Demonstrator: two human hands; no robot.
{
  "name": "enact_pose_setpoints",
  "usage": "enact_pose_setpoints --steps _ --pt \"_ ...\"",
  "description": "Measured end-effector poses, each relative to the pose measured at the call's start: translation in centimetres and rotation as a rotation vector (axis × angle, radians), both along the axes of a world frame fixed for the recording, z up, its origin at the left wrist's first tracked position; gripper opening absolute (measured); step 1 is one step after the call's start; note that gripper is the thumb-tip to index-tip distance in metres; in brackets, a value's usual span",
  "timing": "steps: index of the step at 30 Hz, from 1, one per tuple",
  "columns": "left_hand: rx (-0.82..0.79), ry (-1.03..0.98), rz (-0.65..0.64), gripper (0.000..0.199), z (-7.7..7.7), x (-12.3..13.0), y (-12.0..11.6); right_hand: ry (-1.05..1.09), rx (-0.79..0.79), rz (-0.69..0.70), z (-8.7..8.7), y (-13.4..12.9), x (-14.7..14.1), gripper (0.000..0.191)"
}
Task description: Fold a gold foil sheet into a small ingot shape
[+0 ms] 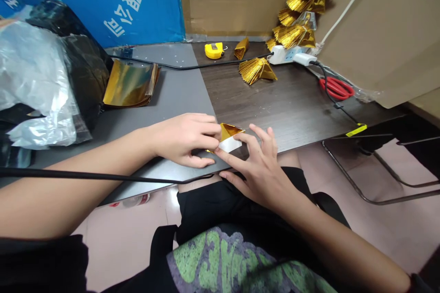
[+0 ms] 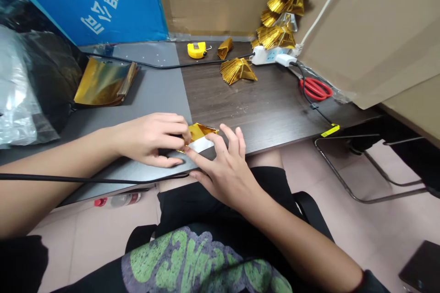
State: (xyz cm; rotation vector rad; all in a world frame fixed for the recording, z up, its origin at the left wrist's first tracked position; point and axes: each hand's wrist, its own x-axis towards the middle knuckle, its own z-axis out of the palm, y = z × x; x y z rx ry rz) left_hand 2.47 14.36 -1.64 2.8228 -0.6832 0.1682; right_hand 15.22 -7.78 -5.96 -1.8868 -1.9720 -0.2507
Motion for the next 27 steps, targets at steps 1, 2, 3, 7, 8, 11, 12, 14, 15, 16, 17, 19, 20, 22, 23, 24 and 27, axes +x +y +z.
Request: enact_pose_setpoints --steps 1,2,3,7,8,11,12,14,15,16,17,19,20,22,23,24,27 --pt "0.016 -0.019 -0.006 0.032 0.0 0.0 0.0 -0.002 0.023 0.022 -0.2 0.0 0.2 0.040" --pt "0.029 -0.033 -0.007 0.033 0.0 0.0 0.0 0.011 0.049 0.066 -0.4 0.0 0.5 0.040" --pt "0.038 -0.044 -0.006 0.033 0.0 0.0 0.0 0.031 0.067 0.114 -0.5 0.1 0.7 0.040" --pt "0.068 -0.056 0.003 0.034 -0.1 -0.1 -0.1 0.101 0.054 0.180 -0.2 0.2 1.7 0.039" --pt "0.081 -0.063 0.007 0.035 -0.2 -0.1 -0.1 0.118 0.042 0.181 0.0 0.3 1.9 0.039" --pt "0.127 -0.105 0.005 0.037 -0.3 -0.1 -0.1 0.177 0.035 0.177 0.3 0.6 2.7 0.037" --pt "0.141 -0.123 -0.002 0.037 -0.4 -0.1 -0.1 0.193 0.045 0.165 0.3 0.8 2.9 0.034" --pt "0.161 -0.155 -0.020 0.037 -0.4 -0.2 -0.2 0.218 0.083 0.140 0.3 1.2 3.6 0.030" --pt "0.171 -0.161 -0.021 0.038 -0.4 -0.2 -0.3 0.227 0.105 0.135 0.3 1.4 3.9 0.029" --pt "0.181 -0.159 -0.017 0.038 -0.4 -0.3 -0.4 0.234 0.123 0.133 0.2 1.6 4.2 0.027" --pt "0.191 -0.148 -0.010 0.039 -0.4 -0.3 -0.5 0.239 0.135 0.131 0.2 1.8 4.6 0.024" --pt "0.201 -0.110 0.014 0.039 -0.2 -0.3 -0.6 0.247 0.140 0.127 0.2 2.2 5.1 0.013" --pt "0.197 -0.089 0.027 0.039 -0.1 -0.3 -0.7 0.249 0.134 0.124 0.3 2.3 5.4 0.009" --pt "0.180 -0.047 0.058 0.038 0.4 -0.4 -0.9 0.253 0.116 0.146 0.3 2.5 5.8 0.008" --pt "0.167 -0.023 0.076 0.038 0.7 -0.4 -1.1 0.250 0.108 0.177 0.4 2.6 6.0 0.010" --pt "0.154 0.004 0.094 0.037 1.0 -0.4 -1.3 0.245 0.099 0.213 0.4 2.6 6.2 0.012" --pt "0.128 0.086 0.160 0.034 2.0 -0.8 -2.2 0.232 0.075 0.303 0.6 2.6 6.8 0.015"
